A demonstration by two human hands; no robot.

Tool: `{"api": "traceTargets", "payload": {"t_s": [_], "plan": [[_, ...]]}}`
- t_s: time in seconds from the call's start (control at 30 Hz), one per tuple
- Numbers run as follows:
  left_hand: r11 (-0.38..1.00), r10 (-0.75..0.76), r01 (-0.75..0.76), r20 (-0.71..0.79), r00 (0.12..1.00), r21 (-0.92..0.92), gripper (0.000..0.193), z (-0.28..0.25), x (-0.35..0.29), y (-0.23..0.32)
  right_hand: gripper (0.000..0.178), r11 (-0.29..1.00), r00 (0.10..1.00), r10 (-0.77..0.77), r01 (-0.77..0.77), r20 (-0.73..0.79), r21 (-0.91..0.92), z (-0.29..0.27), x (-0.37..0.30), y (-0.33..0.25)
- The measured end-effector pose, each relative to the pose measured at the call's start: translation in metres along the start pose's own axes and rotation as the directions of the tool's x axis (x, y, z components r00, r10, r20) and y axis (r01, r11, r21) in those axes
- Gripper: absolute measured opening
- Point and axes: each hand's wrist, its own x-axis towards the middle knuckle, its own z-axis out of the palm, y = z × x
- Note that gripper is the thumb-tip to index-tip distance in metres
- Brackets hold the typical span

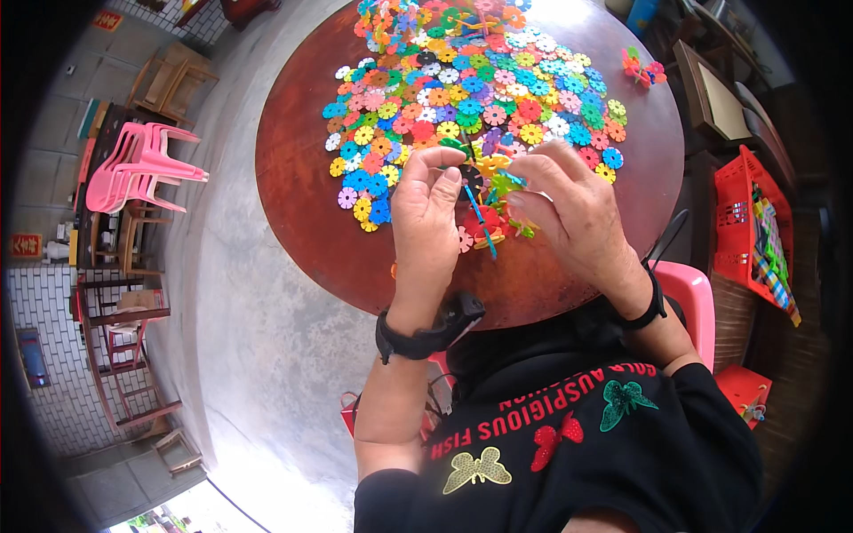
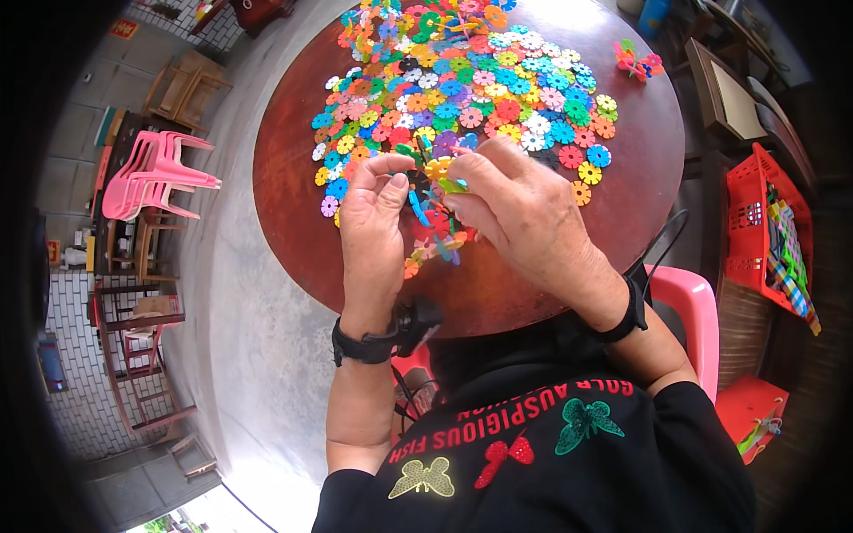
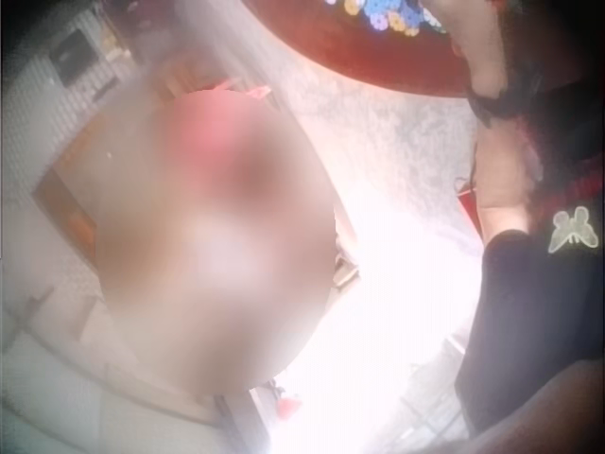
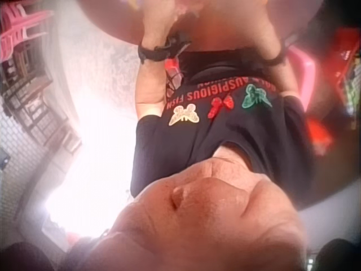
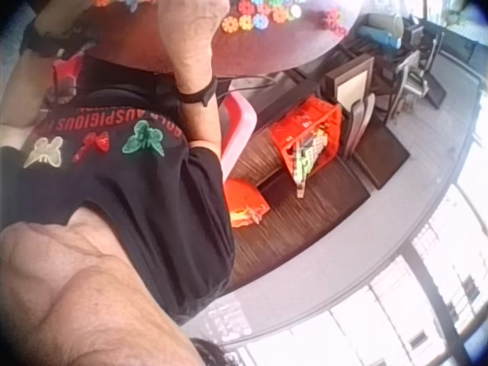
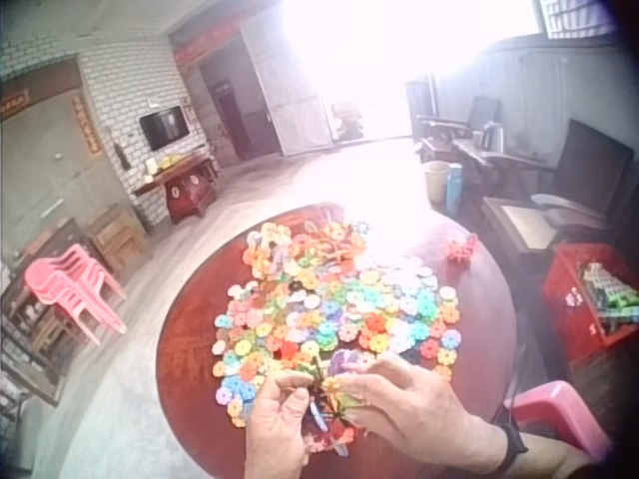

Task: The person is assembling colorful interlocking snowflake-shaped toy pieces into a spherical structure.

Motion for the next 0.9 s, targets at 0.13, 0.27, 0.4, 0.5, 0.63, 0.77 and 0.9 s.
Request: {"api": "traceTargets", "payload": {"t_s": [0.13, 0.27, 0.4, 0.5, 0.63, 0.77, 0.9], "plan": [[1.0, -0.019, 0.018, -0.023, 1.0, -0.015, 0.014, 0.012, -0.003, 0.002, 0.03, 0.996, 0.997, -0.061, 0.064, 0.044, -0.059, -0.015, -0.002, -0.015], [0.998, -0.061, 0.06, 0.068, 0.996, 0.021, 0.008, 0.012, -0.006, 0.001, 0.037, 0.971, 0.978, 0.048, 0.002, 0.204, -0.238, -0.002, -0.001, -0.018], [0.998, -0.051, 0.048, 0.134, 0.99, 0.031, 0.006, 0.005, -0.005, -0.005, 0.03, 0.969, 0.968, -0.049, 0.106, 0.247, -0.224, 0.004, -0.004, -0.017], [0.992, -0.1, 0.087, 0.149, 0.984, 0.091, 0.004, 0.005, -0.005, -0.005, 0.02, 0.955, 0.964, -0.062, 0.132, 0.257, -0.266, 0.006, -0.007, -0.022], [0.845, 0.343, -0.325, 0.035, 0.939, 0.425, 0.002, -0.002, 0.0, 0.002, 0.016, 0.952, 0.957, -0.002, 0.091, 0.291, -0.293, -0.002, -0.013, -0.034], [0.964, 0.229, -0.177, -0.282, 0.932, 0.198, 0.008, -0.061, 0.014, 0.043, 0.019, 0.969, 0.955, 0.064, 0.011, 0.29, -0.248, -0.014, -0.02, -0.029], [0.986, 0.155, -0.136, -0.229, 0.961, 0.097, 0.01, -0.054, 0.014, 0.033, 0.015, 0.96, 0.975, 0.003, 0.059, 0.221, -0.273, -0.015, -0.003, -0.019]]}}
